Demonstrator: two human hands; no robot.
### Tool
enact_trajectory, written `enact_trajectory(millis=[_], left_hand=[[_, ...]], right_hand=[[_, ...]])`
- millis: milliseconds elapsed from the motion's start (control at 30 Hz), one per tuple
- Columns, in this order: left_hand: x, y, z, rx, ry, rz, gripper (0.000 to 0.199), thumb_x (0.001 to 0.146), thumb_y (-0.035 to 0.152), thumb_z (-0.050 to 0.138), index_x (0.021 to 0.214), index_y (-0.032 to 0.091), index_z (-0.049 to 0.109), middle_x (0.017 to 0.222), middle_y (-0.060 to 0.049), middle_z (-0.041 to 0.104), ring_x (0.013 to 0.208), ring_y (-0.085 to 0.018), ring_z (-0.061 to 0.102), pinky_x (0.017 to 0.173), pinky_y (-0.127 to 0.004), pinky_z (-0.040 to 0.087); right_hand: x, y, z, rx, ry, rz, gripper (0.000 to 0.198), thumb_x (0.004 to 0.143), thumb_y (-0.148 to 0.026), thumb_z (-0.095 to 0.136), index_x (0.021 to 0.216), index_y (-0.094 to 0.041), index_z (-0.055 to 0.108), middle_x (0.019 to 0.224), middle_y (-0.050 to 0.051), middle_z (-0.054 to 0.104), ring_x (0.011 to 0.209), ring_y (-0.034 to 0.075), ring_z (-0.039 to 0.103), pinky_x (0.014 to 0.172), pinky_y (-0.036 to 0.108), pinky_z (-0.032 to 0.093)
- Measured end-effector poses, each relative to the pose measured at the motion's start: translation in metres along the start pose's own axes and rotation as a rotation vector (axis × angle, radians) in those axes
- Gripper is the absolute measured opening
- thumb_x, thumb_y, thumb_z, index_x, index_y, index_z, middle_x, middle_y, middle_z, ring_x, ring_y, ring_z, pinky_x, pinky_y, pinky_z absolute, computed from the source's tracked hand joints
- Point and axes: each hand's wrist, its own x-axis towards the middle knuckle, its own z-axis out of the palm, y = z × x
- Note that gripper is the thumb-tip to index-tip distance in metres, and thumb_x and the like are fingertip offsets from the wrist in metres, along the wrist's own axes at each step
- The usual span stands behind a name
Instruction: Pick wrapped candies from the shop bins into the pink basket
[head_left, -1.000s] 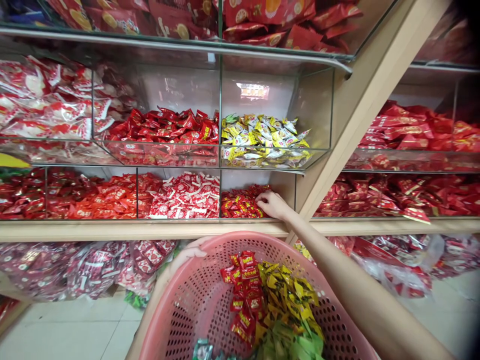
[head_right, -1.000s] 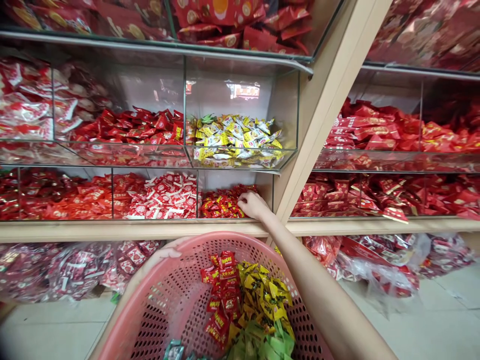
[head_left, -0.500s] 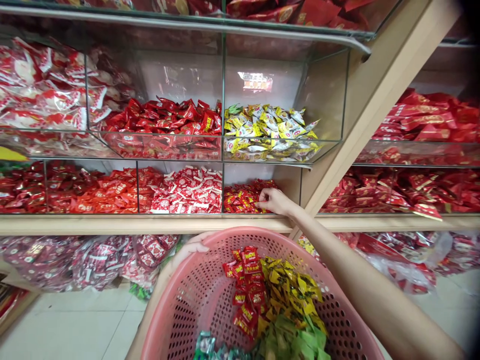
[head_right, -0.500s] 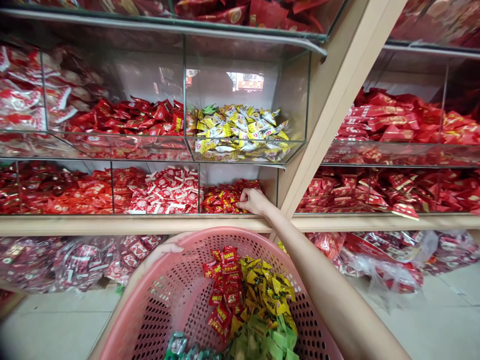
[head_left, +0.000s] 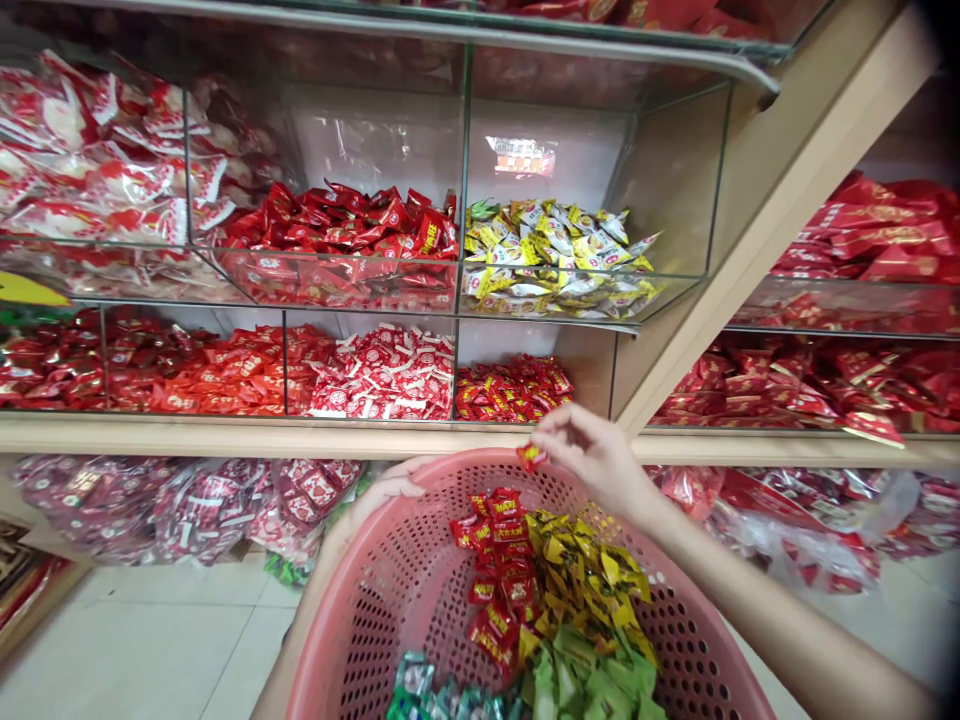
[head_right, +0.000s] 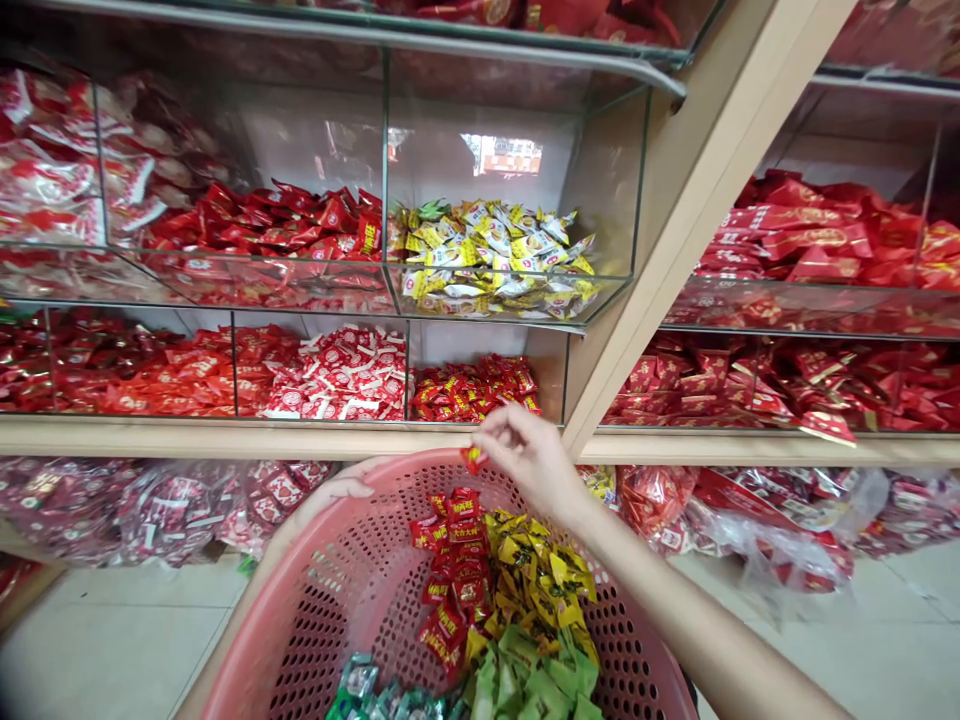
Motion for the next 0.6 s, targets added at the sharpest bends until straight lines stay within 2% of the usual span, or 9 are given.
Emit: enact_trajectory(millis=[100, 200, 400, 600], left_hand=[[-0.002, 0.001, -0.004, -0.009, -0.035, -0.024, 0.043, 0.072, 0.008, 0.054, 0.114, 0.009, 0.062, 0.112, -0.010, 0.067, 0.117, -0.030, 0.051, 0.095, -0.040, 0.040], [-0.003, 0.000, -0.004, -0.021, -0.048, -0.038, 0.041, 0.075, 0.012, 0.055, 0.115, 0.011, 0.061, 0.114, -0.009, 0.066, 0.118, -0.031, 0.050, 0.096, -0.043, 0.040], [0.000, -0.003, 0.000, -0.041, -0.040, -0.067, 0.041, 0.086, 0.037, 0.055, 0.121, 0.014, 0.055, 0.124, -0.010, 0.057, 0.110, -0.025, 0.055, 0.093, -0.047, 0.046], [-0.001, -0.003, 0.002, -0.054, -0.005, -0.047, 0.042, 0.087, 0.038, 0.054, 0.122, 0.015, 0.054, 0.123, -0.010, 0.056, 0.109, -0.025, 0.056, 0.091, -0.046, 0.048]], right_hand=[[-0.037, 0.012, 0.018, -0.048, -0.224, 0.081, 0.028, 0.087, -0.047, 0.055, 0.079, -0.020, 0.057, 0.066, -0.002, 0.056, 0.057, 0.012, 0.049, 0.053, 0.023, 0.040], [-0.058, 0.027, 0.032, -0.176, -0.347, 0.087, 0.027, 0.090, -0.043, 0.051, 0.077, -0.020, 0.055, 0.069, -0.001, 0.056, 0.059, 0.012, 0.048, 0.053, 0.023, 0.038], [-0.069, 0.031, 0.039, -0.355, -0.499, -0.009, 0.016, 0.091, -0.027, 0.051, 0.078, -0.020, 0.054, 0.079, 0.001, 0.060, 0.069, 0.013, 0.054, 0.062, 0.024, 0.041], [-0.073, 0.026, 0.038, -0.619, -0.621, -0.080, 0.012, 0.092, -0.021, 0.049, 0.081, -0.021, 0.056, 0.086, 0.001, 0.062, 0.068, 0.013, 0.058, 0.056, 0.024, 0.039]])
